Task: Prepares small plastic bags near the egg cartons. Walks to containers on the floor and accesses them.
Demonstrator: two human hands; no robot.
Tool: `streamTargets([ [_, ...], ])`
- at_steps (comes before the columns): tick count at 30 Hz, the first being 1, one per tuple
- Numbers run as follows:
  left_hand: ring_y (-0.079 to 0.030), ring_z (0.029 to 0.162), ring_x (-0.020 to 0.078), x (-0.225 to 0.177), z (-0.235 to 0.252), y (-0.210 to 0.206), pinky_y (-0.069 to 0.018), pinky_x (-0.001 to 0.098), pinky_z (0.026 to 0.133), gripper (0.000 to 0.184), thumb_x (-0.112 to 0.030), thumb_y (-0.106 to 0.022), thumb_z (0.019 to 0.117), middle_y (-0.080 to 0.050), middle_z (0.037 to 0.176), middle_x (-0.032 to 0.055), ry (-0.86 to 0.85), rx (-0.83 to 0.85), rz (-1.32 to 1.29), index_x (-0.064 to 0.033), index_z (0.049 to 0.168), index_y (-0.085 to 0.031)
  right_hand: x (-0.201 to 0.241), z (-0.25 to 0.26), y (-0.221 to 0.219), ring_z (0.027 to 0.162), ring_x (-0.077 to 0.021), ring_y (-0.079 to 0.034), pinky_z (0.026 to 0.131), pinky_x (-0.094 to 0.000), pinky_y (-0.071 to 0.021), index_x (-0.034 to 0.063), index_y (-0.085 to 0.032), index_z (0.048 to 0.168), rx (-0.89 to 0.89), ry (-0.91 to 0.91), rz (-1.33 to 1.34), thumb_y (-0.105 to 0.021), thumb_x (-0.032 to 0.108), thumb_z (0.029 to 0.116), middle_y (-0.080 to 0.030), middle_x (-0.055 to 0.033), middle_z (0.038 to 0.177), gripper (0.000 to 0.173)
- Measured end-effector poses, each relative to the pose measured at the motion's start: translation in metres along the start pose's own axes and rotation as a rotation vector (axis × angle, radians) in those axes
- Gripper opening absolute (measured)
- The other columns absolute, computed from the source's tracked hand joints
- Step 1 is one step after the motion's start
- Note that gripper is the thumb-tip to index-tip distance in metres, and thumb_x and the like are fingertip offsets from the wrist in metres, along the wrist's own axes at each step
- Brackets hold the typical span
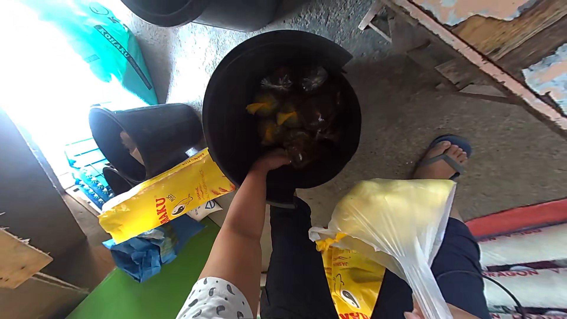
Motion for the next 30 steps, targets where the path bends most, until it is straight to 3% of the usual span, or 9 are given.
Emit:
streamTargets([
  [2, -0.069, 0.100, 0.0276, -0.005, -0.005, -0.009, -0.0572, 0.0454, 0.089, 0.041, -0.017, -0.067, 0.0999, -0.067, 0.119, 0.0204, 0.071, 0.016, -0.025, -0.0002, 0.135, -0.054, 0.002, -0.001, 0.001, 0.096, -0.0060, -0.065, 0.090, -0.0239, -0.0516, -0.0004, -0.070, 0.114, -0.011, 0.001, -0.009, -0.057, 0.021, 0.1053, -0.071, -0.0100, 0.101, 0.026],
  [4, -0.070, 0.090, 0.0230, -0.018, -0.018, -0.017, -0.0587, 0.0400, 0.082, 0.036, -0.017, -0.058, 0.1054, -0.069, 0.113, 0.0178, 0.097, -0.007, -0.020, -0.0018, 0.137, -0.052, 0.003, -0.003, 0.002, 0.097, -0.0047, -0.064, 0.091, -0.0225, -0.0512, 0.0025, -0.070, 0.116, -0.021, 0.009, -0.023, -0.056, 0.022, 0.1059, -0.071, -0.0077, 0.102, 0.026],
  [8, -0.071, 0.081, 0.0234, -0.048, -0.064, -0.012, -0.0598, 0.0423, 0.078, 0.028, -0.021, -0.050, 0.1091, -0.070, 0.097, 0.0155, 0.046, -0.121, 0.104, -0.0009, 0.126, -0.060, 0.006, -0.009, 0.006, 0.098, -0.0041, -0.064, 0.092, -0.0218, -0.0505, 0.0071, -0.071, 0.120, -0.030, 0.017, -0.036, -0.055, 0.023, 0.1069, -0.071, -0.0051, 0.104, 0.026],
  [15, -0.071, 0.104, 0.0315, -0.056, -0.102, 0.042, -0.0538, 0.0611, 0.094, 0.023, -0.027, -0.058, 0.1039, -0.075, 0.106, 0.0126, 0.117, -0.503, 0.309, -0.0120, 0.112, -0.075, 0.008, -0.010, 0.010, 0.101, -0.0016, -0.065, 0.097, -0.0221, -0.0507, 0.0087, -0.071, 0.118, -0.042, 0.058, -0.033, -0.055, 0.020, 0.1068, -0.072, 0.0000, 0.108, 0.023],
  [18, -0.066, 0.115, 0.0378, -0.048, -0.080, 0.059, -0.0500, 0.0647, 0.098, 0.027, -0.027, -0.054, 0.1060, -0.071, 0.117, 0.0179, 0.186, -0.603, 0.336, -0.0105, 0.119, -0.071, 0.009, -0.012, 0.014, 0.101, -0.0017, -0.065, 0.096, -0.0212, -0.0505, 0.0089, -0.071, 0.120, -0.054, 0.062, -0.034, -0.055, 0.022, 0.1073, -0.072, -0.0012, 0.107, 0.024],
  [20, -0.062, 0.123, 0.0416, -0.047, -0.071, 0.061, -0.0499, 0.0639, 0.100, 0.028, -0.016, -0.056, 0.1021, -0.067, 0.128, 0.0211, 0.211, -0.781, 0.420, -0.0103, 0.126, -0.068, 0.010, -0.015, 0.016, 0.101, -0.0019, -0.065, 0.095, -0.0209, -0.0507, 0.0089, -0.071, 0.120, -0.063, 0.051, -0.034, -0.055, 0.023, 0.1075, -0.072, -0.0016, 0.107, 0.025],
  [23, -0.048, 0.136, 0.0475, -0.066, -0.062, 0.047, -0.0447, 0.0642, 0.105, 0.043, -0.009, -0.062, 0.0943, -0.050, 0.148, 0.0256, 0.043, -1.031, 0.516, -0.0103, 0.137, -0.064, 0.007, -0.017, 0.017, 0.101, -0.0015, -0.065, 0.094, -0.0207, -0.0509, 0.0087, -0.072, 0.119, -0.067, 0.037, -0.025, -0.055, 0.023, 0.1071, -0.072, -0.0013, 0.107, 0.025],
  [27, -0.062, 0.124, 0.0412, -0.112, -0.029, -0.013, -0.0505, 0.0631, 0.099, 0.035, -0.030, -0.057, 0.1034, -0.065, 0.133, 0.0213, 0.084, -0.575, 0.421, -0.0093, 0.130, -0.069, 0.002, -0.013, 0.019, 0.097, -0.0020, -0.064, 0.091, -0.0206, -0.0511, 0.0071, -0.071, 0.119, -0.070, 0.026, -0.042, -0.054, 0.024, 0.1076, -0.071, -0.0037, 0.104, 0.026],
  [30, -0.055, 0.133, 0.0378, -0.112, 0.027, -0.051, -0.0432, 0.0610, 0.110, 0.052, -0.048, -0.051, 0.1053, -0.061, 0.139, 0.0198, 0.051, -0.353, 0.282, -0.0068, 0.132, -0.066, 0.002, -0.012, 0.021, 0.096, -0.0025, -0.064, 0.089, -0.0204, -0.0514, 0.0050, -0.070, 0.118, -0.076, 0.012, -0.047, -0.054, 0.023, 0.1075, -0.071, -0.0056, 0.103, 0.026],
])
Point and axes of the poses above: each hand's wrist, its own z-axis towards the middle knuckle, its own y-axis out of the back of the hand, x = y × z, the point moved 2 cm from there along z, towards the middle knuckle
